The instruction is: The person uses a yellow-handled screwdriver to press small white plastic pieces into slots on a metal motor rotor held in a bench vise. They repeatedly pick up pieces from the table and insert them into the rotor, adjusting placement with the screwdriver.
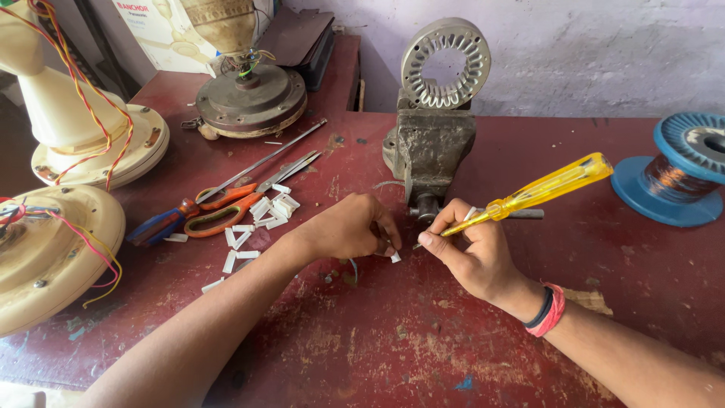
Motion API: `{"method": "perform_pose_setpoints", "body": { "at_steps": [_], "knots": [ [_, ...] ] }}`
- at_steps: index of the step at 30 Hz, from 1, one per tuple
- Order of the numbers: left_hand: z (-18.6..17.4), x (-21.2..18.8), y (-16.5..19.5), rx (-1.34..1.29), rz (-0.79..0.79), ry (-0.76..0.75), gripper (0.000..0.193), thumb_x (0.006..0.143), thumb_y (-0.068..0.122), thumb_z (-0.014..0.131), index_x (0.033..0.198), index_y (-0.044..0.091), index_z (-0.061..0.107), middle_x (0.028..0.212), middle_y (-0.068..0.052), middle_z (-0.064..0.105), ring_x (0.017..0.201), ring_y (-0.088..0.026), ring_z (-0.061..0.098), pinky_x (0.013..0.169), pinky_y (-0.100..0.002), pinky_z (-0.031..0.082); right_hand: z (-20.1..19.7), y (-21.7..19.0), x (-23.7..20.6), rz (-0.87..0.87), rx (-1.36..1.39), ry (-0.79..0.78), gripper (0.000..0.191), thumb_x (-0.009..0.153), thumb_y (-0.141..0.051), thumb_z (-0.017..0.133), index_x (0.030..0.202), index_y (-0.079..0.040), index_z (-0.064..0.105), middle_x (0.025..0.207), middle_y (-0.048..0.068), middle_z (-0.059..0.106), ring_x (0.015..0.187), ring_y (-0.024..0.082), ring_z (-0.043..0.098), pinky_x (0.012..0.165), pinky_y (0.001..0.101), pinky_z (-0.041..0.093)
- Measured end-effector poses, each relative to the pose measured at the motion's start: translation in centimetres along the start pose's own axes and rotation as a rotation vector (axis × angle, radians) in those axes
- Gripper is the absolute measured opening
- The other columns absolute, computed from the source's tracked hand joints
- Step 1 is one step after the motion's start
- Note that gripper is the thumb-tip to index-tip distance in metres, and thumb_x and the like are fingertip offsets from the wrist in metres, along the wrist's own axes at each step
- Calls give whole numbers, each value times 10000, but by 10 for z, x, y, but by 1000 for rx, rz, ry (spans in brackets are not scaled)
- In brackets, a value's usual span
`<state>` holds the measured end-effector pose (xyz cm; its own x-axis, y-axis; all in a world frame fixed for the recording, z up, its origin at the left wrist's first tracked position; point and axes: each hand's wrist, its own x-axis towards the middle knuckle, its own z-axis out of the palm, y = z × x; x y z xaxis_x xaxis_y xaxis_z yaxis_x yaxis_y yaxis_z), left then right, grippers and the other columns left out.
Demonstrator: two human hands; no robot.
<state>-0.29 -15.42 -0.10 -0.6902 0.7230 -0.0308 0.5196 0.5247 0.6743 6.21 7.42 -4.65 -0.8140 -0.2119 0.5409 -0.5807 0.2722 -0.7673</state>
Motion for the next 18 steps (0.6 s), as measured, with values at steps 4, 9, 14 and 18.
{"method": "perform_pose_setpoints", "body": {
  "at_steps": [4,9,14,18],
  "knots": [
    [-2,-2,1,110,77,-20,206,724,61,785,910,134,835,890,-51,799,831,-168,765,771,-306,590,-1,-6,-1,-51,-85,-27,189,913,-168,749,826,-51,628,705,-27,597,656,47,531,591,232,431],
    [-6,-3,1,108,87,-52,211,731,70,772,917,145,836,910,-51,808,839,-176,775,791,-308,594,4,-12,-4,-62,-85,-116,181,895,-170,765,836,-54,639,739,-30,652,689,53,589,633,236,477],
    [-8,-6,4,116,79,-73,173,762,143,811,932,163,831,908,-61,799,833,-200,763,788,-327,573,7,-15,-5,3,-74,-144,164,889,-154,771,843,-52,650,735,-17,650,683,60,586,614,247,478],
    [-2,-8,9,115,34,-24,179,757,116,797,927,161,830,901,-71,800,846,-200,775,796,-323,592,6,-16,-7,-19,-74,-148,156,900,-147,764,862,-50,647,762,-16,647,718,59,584,644,243,474]
  ]
}}
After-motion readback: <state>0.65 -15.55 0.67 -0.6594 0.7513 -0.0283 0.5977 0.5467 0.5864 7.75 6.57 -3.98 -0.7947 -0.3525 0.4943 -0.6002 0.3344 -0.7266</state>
